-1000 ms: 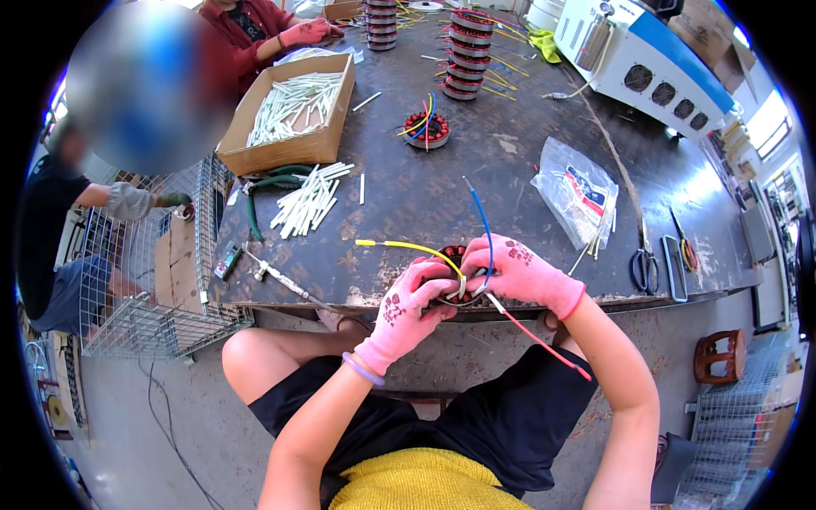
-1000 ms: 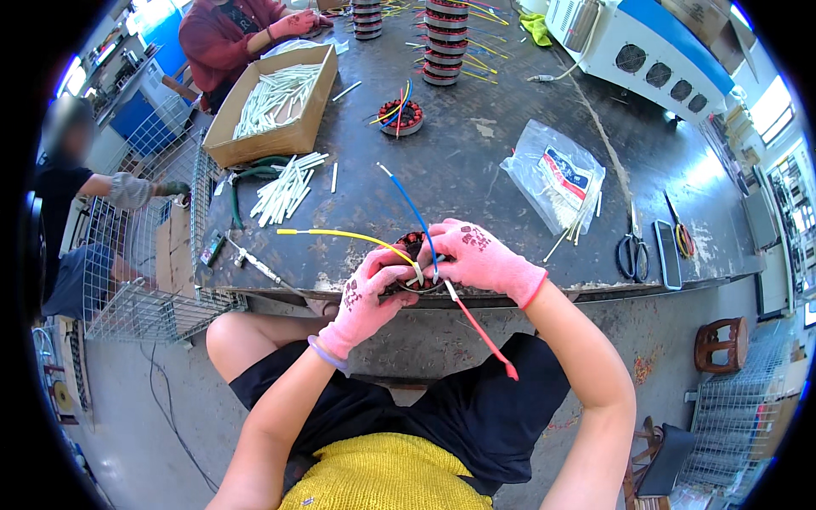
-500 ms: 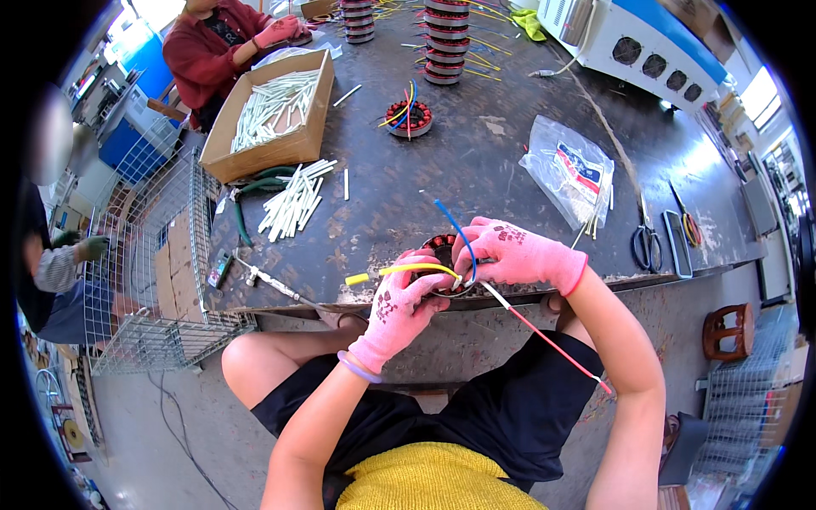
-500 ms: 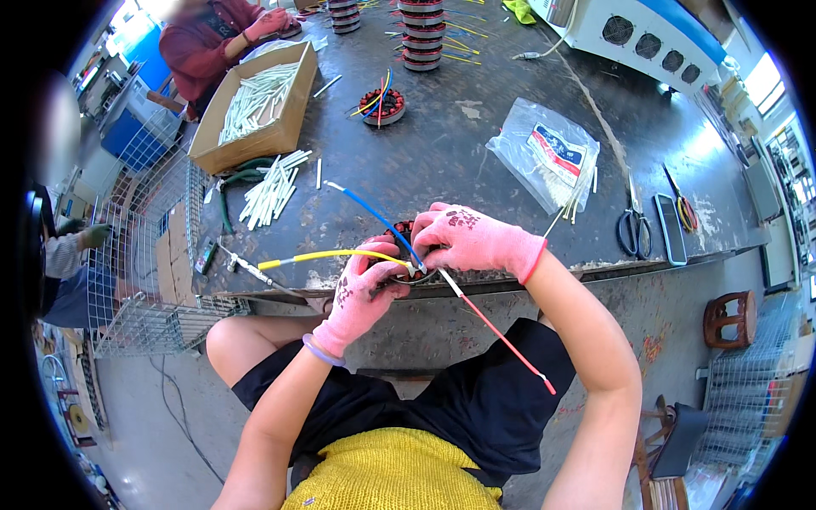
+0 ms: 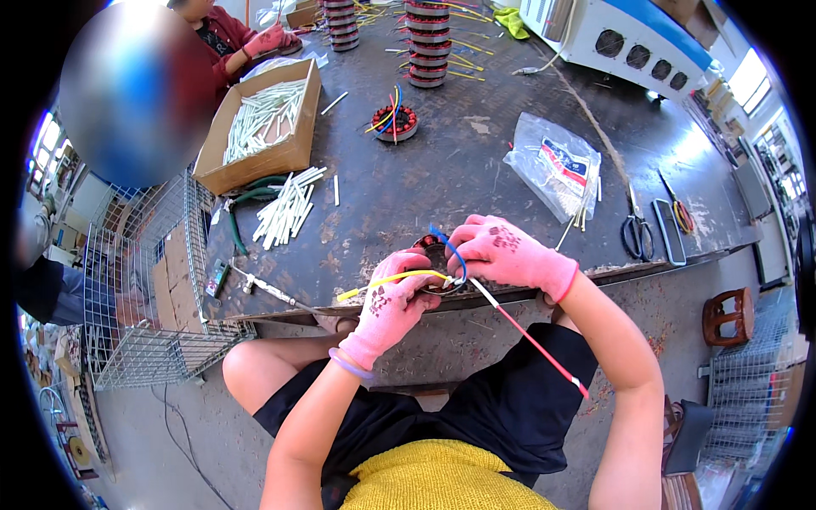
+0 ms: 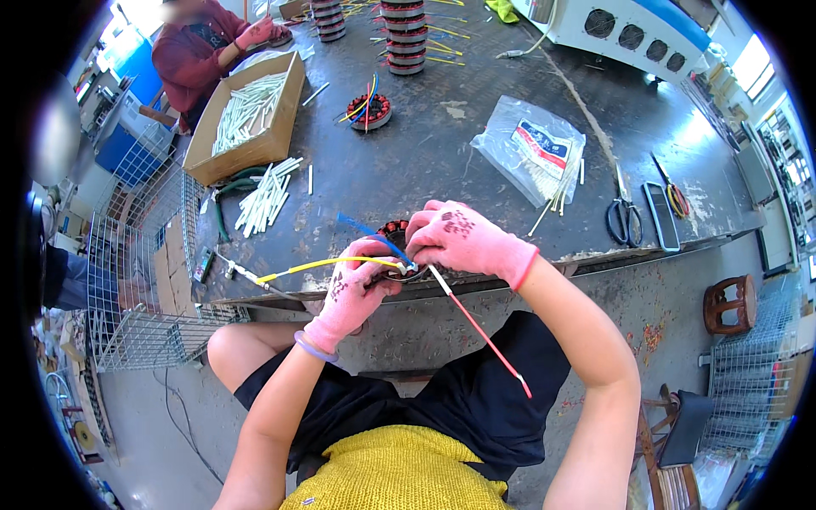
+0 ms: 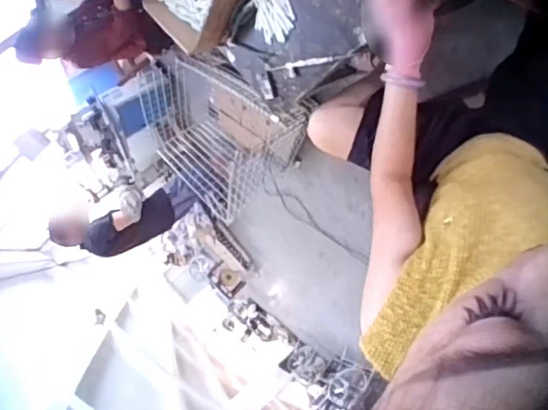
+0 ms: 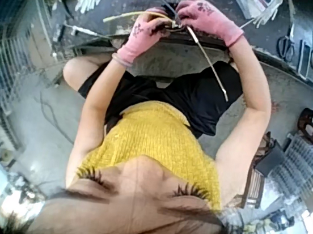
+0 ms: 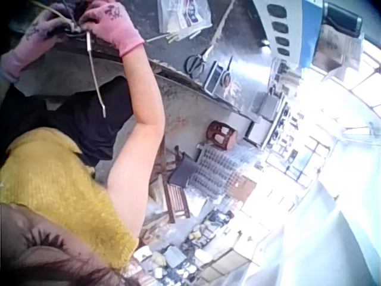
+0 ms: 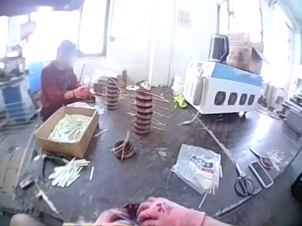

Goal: The person slides white insulating sleeves over wires on a motor stator, uses scissors to cut a wire, and tucks the wire ends into the stator housing.

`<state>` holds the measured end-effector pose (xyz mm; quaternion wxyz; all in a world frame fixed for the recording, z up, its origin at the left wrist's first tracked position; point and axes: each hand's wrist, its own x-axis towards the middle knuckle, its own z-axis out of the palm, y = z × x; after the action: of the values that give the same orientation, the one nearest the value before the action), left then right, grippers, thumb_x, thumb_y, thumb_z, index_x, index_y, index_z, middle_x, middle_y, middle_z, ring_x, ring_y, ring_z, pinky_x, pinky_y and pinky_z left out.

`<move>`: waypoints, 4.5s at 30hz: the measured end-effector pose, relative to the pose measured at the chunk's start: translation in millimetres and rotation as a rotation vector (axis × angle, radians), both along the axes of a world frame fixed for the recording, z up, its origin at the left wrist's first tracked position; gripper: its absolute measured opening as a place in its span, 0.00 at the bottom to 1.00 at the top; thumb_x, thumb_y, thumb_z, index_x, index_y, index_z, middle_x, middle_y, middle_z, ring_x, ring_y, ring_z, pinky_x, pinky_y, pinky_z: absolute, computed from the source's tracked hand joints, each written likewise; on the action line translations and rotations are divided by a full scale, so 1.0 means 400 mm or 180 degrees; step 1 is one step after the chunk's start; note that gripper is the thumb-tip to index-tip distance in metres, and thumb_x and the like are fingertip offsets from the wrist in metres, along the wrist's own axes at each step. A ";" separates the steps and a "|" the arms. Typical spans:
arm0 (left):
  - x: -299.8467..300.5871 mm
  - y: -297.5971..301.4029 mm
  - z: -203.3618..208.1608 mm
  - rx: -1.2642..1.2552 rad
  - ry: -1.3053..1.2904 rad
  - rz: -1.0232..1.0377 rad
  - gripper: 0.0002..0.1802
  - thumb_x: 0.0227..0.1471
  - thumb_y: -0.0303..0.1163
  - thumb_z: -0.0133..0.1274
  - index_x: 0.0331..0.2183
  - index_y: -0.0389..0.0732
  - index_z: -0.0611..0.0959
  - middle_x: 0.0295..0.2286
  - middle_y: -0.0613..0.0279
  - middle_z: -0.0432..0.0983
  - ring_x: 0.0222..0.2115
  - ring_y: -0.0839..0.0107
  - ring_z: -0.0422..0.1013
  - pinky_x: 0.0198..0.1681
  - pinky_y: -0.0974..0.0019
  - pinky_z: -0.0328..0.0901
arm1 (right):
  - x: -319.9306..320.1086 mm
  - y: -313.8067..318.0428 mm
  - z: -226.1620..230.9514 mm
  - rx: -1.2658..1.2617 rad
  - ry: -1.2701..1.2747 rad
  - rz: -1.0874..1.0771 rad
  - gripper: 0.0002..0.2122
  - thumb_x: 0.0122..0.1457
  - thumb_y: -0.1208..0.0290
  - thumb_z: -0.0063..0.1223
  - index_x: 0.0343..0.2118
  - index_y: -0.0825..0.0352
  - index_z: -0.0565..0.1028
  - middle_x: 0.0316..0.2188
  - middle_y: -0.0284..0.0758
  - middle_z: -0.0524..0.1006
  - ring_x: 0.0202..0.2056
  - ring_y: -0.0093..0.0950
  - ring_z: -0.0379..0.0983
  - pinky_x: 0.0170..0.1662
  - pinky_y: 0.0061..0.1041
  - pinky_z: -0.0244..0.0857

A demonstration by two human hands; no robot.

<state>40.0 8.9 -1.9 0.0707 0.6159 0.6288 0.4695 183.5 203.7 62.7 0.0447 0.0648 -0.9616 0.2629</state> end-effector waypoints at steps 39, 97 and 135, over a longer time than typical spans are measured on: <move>0.014 0.013 0.215 -0.0451 0.3189 -0.0004 0.14 0.39 0.31 0.60 0.33 0.47 0.81 0.36 0.64 0.73 0.51 0.63 0.68 0.63 0.48 0.57 | 0.063 -0.130 -0.133 -0.0958 0.1338 -0.1507 0.09 0.53 0.72 0.61 0.38 0.64 0.78 0.34 0.37 0.79 0.38 0.36 0.76 0.43 0.32 0.69; 0.077 0.090 0.240 -0.0491 -0.0825 -0.0112 0.10 0.58 0.23 0.44 0.34 0.34 0.81 0.19 0.68 0.75 0.18 0.85 0.66 0.20 0.79 0.61 | 0.039 -0.102 -0.109 -0.0258 0.0953 -0.1170 0.08 0.54 0.67 0.58 0.29 0.65 0.73 0.30 0.38 0.74 0.36 0.40 0.75 0.38 0.36 0.69; 0.050 0.100 0.262 -0.0756 -0.0280 0.0000 0.05 0.52 0.27 0.51 0.30 0.37 0.81 0.26 0.51 0.78 0.27 0.54 0.76 0.30 0.59 0.68 | 0.038 -0.158 -0.052 0.0049 0.0486 -0.1751 0.07 0.58 0.68 0.54 0.31 0.66 0.74 0.30 0.42 0.76 0.35 0.42 0.75 0.36 0.39 0.70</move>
<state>59.9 49.0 103.0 0.1706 0.5820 0.6762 0.4182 198.9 140.7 41.8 0.1861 -0.1786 -0.9389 0.2280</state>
